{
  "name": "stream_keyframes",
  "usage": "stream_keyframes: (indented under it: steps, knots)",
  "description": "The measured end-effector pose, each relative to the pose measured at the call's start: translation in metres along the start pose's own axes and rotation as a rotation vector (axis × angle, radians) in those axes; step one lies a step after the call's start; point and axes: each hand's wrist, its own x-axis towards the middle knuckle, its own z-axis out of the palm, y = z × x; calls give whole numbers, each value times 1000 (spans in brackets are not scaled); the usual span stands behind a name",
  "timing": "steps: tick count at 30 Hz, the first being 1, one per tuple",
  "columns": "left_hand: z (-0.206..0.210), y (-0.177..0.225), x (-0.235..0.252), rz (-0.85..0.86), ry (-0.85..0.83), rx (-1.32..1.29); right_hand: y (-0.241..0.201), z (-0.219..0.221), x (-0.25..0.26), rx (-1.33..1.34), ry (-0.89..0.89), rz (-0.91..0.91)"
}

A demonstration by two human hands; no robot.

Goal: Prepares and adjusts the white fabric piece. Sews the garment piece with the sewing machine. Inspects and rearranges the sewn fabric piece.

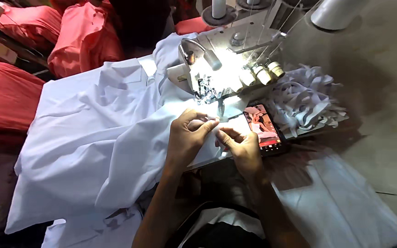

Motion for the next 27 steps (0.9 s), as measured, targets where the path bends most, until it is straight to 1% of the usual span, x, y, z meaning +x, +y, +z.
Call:
stream_keyframes:
  steps: [4, 7, 9, 14, 18, 20, 25, 27]
  knots:
    - [-5, 2, 10, 52, 27, 244, 4, -6, -4, -111, -1, -10]
    - [-8, -7, 20, 150, 46, 449, 13, -8, -8, -165, 20, -9]
    - [-9, -12, 27, 200, 55, 528, 19, -8, -11, -161, 33, -6]
    - [-8, -17, 33, 268, 72, 593, 22, -2, -20, -197, 51, 34]
    - [-5, -20, 35, 310, 109, 631, 35, 1, -22, -401, 121, -84]
    - [-3, -21, 35, 321, 128, 654, 40, 1, -21, -440, 141, -125]
    - [0, -22, 35, 313, 172, 674, 36, 2, -10, -366, 121, -142]
    - [1, -22, 35, 313, 183, 684, 37, 3, -7, -351, 144, -145]
